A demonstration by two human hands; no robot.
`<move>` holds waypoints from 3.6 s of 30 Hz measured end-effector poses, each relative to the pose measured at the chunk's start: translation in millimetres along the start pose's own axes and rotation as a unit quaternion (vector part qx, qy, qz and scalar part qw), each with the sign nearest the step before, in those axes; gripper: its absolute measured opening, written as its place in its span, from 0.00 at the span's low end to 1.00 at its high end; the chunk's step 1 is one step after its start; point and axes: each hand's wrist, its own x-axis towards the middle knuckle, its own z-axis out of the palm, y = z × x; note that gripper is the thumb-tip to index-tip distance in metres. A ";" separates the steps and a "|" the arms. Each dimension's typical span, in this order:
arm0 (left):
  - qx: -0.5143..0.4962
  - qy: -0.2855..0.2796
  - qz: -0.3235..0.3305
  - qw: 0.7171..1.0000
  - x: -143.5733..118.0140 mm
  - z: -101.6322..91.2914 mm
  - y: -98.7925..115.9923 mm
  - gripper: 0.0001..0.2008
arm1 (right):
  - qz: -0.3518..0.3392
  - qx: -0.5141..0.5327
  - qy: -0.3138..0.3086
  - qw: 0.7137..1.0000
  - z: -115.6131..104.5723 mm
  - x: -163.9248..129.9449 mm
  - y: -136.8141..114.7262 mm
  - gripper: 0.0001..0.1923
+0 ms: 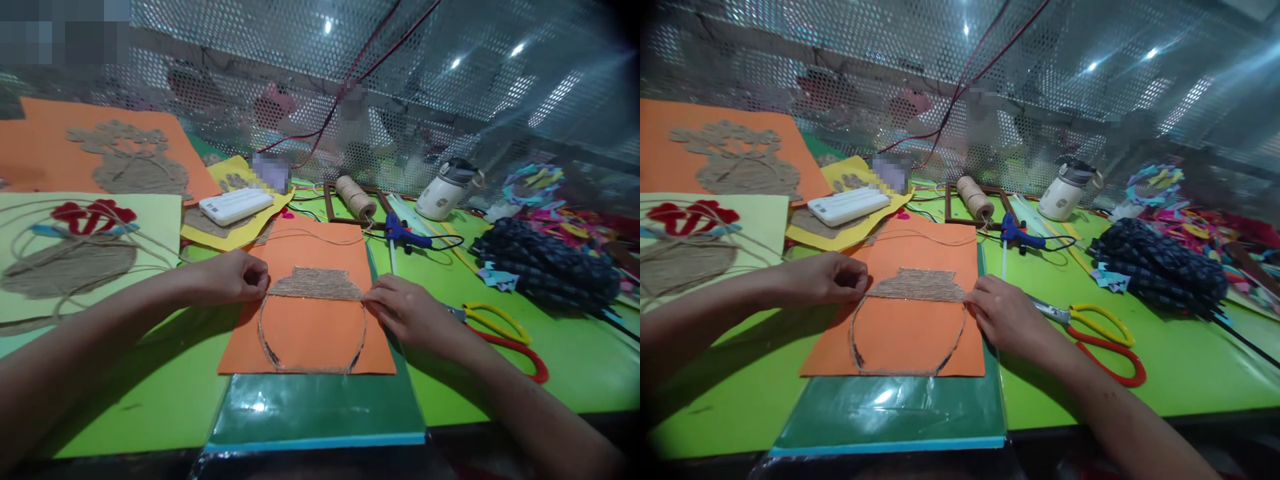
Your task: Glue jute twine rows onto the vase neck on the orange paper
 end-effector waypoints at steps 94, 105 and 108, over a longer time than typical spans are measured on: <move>0.047 0.099 0.083 0.990 -14.2 19.3 -5.0 0.06 | -0.120 -0.124 -0.139 0.975 -5.5 60.4 -49.0 0.22; 0.052 0.099 0.088 0.990 -17.7 18.8 -1.4 0.05 | -0.086 -0.119 -0.184 0.972 -10.4 67.7 -59.2 0.22; 0.052 0.098 0.084 0.990 -19.3 18.0 1.2 0.05 | -0.064 -0.079 -0.195 0.976 -13.6 69.0 -59.8 0.22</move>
